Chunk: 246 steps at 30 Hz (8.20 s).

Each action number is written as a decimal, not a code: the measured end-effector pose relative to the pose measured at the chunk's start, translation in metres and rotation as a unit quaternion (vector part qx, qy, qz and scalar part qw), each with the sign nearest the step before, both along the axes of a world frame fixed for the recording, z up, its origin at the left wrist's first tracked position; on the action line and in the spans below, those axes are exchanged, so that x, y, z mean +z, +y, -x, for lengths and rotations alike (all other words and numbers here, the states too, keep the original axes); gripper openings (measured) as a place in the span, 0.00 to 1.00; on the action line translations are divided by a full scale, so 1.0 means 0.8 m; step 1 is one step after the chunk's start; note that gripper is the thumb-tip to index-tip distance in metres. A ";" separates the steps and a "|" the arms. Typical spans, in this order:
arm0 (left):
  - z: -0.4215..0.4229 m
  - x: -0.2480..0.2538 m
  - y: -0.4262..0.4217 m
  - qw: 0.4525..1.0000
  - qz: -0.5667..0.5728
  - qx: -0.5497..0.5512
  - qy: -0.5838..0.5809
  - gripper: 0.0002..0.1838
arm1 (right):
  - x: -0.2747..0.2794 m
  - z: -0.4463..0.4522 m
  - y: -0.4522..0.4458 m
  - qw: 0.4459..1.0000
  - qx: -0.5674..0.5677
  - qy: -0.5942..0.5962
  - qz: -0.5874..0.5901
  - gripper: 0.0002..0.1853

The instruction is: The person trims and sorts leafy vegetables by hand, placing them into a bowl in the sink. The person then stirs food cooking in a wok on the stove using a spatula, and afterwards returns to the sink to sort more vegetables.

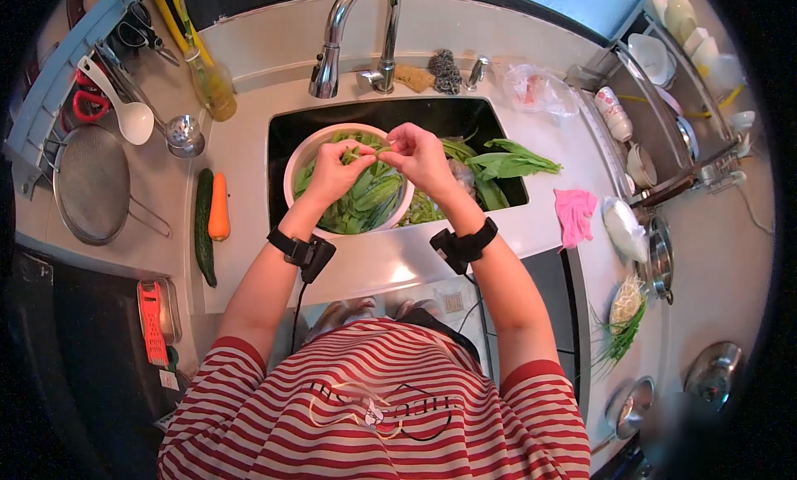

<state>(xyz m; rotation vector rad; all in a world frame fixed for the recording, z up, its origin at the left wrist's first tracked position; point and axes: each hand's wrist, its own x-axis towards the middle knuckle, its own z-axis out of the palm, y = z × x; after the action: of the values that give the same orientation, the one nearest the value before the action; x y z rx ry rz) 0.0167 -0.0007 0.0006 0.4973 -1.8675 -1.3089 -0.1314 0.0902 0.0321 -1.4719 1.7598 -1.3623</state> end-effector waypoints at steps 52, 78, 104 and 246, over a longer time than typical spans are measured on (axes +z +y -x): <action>-0.050 -0.016 -0.010 0.990 0.109 0.076 0.045 0.05 | 0.020 -0.038 -0.043 0.952 0.058 -0.207 -0.216 0.09; -0.142 -0.018 -0.117 0.808 -0.251 0.392 0.362 0.06 | -0.085 0.203 0.067 0.774 -0.160 0.541 -0.289 0.06; 0.123 -0.008 0.026 0.998 0.027 0.049 -0.003 0.09 | 0.023 0.129 0.007 0.983 -0.003 -0.116 -0.142 0.11; -0.103 -0.020 -0.004 0.986 -0.151 -0.052 -0.039 0.10 | -0.039 0.004 0.121 0.899 0.183 0.297 -0.264 0.27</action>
<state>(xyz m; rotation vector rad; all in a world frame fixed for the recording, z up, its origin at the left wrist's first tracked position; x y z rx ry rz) 0.0994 -0.0039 -0.0157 0.6207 -1.7868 -1.6770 -0.1346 0.1869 0.0012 -1.8619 1.8449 -0.2035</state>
